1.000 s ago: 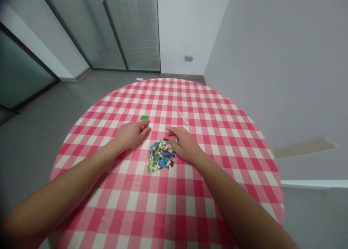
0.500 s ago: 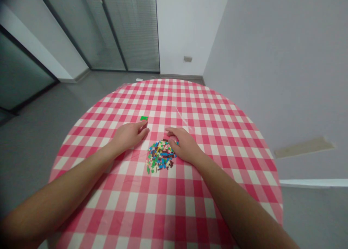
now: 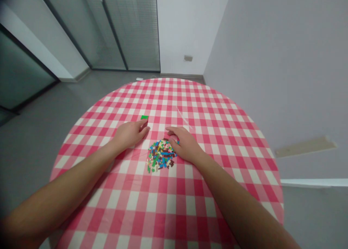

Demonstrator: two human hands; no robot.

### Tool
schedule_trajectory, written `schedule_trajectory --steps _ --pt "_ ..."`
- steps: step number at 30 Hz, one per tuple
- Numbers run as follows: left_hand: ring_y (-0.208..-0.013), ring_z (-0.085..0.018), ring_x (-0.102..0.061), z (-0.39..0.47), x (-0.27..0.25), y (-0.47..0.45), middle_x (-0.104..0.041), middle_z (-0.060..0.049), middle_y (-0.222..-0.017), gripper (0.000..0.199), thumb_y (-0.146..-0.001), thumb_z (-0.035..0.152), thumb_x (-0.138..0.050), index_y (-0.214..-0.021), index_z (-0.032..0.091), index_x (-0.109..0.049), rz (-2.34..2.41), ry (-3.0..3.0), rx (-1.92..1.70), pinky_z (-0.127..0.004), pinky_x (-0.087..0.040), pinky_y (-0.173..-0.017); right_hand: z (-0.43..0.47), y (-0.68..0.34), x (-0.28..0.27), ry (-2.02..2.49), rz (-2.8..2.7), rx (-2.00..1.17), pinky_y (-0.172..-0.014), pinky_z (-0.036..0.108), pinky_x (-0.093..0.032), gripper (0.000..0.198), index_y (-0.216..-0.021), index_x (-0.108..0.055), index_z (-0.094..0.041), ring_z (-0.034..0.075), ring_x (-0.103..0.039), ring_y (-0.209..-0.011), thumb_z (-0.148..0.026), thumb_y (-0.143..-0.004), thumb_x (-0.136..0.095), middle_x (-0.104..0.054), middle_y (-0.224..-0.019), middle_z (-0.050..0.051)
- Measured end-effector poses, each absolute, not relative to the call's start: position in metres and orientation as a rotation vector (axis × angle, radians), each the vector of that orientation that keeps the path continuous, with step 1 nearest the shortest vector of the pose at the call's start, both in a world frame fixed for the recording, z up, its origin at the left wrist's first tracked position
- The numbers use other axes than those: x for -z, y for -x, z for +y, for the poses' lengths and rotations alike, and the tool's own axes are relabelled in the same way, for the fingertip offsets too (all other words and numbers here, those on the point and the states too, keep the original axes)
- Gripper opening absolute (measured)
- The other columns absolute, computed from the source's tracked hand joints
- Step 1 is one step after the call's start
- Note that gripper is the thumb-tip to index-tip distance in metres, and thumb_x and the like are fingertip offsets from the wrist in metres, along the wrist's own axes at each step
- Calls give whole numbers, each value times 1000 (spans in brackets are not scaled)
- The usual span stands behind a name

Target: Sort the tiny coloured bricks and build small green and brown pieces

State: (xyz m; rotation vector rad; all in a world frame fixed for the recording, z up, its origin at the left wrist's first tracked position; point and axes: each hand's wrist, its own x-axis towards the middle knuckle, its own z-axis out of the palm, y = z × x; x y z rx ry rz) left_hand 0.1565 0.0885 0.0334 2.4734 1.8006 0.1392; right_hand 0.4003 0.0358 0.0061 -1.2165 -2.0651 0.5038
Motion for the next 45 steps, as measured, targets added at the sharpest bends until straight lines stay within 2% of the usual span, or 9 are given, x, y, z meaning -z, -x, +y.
schedule_trajectory --steps 12,27,32,36,41,45 --pt "-78 -26 -66 89 -34 -158 -73 -9 -90 39 -98 49 -36 -113 23 -61 1810 -2474 -123 -33 -41 -63 36 -400 -6 1231 -2066 -493 -92 45 -51 39 -127 -58 -21 24 -65 -104 -19 -89 -55 -71 -111 10" --pt "-82 -29 -67 90 -33 -158 -74 -10 -94 42 -97 49 -38 -123 25 -60 1818 -2450 -127 -35 -42 -64 36 -399 -6 1231 -2066 -491 -91 44 -52 38 -127 -58 -21 24 -65 -104 -19 -89 -54 -71 -111 10" --pt "-79 -27 -67 89 -33 -154 -74 -8 -93 37 -98 46 -38 -117 27 -63 1733 -2487 -193 -35 -42 -65 36 -400 -5 1227 -2058 -491 -91 44 -52 37 -126 -58 -19 24 -65 -104 -20 -90 -54 -71 -111 11" --pt "-85 -26 -68 85 -36 -147 -75 -7 -96 35 -98 43 -41 -114 29 -68 1561 -2496 -180 -35 -44 -71 36 -400 -4 1226 -2049 -499 -90 43 -52 37 -126 -59 -20 24 -65 -103 -20 -90 -54 -71 -110 10" --pt "-101 -21 -67 77 -38 -141 -74 -3 -114 31 -97 34 -46 -113 27 -71 1171 -2493 -227 -32 -48 -85 38 -401 -6 1223 -2082 -417 -86 42 -52 21 -106 -68 -20 24 -65 -96 -19 -89 -55 -72 -102 9" --pt "-98 -20 -66 72 -40 -145 -74 -5 -109 30 -98 32 -46 -109 24 -72 960 -2519 -217 -32 -48 -87 39 -400 -8 1224 -2142 -332 -79 40 -50 16 -92 -71 -21 22 -63 -84 -18 -90 -55 -71 -86 6"
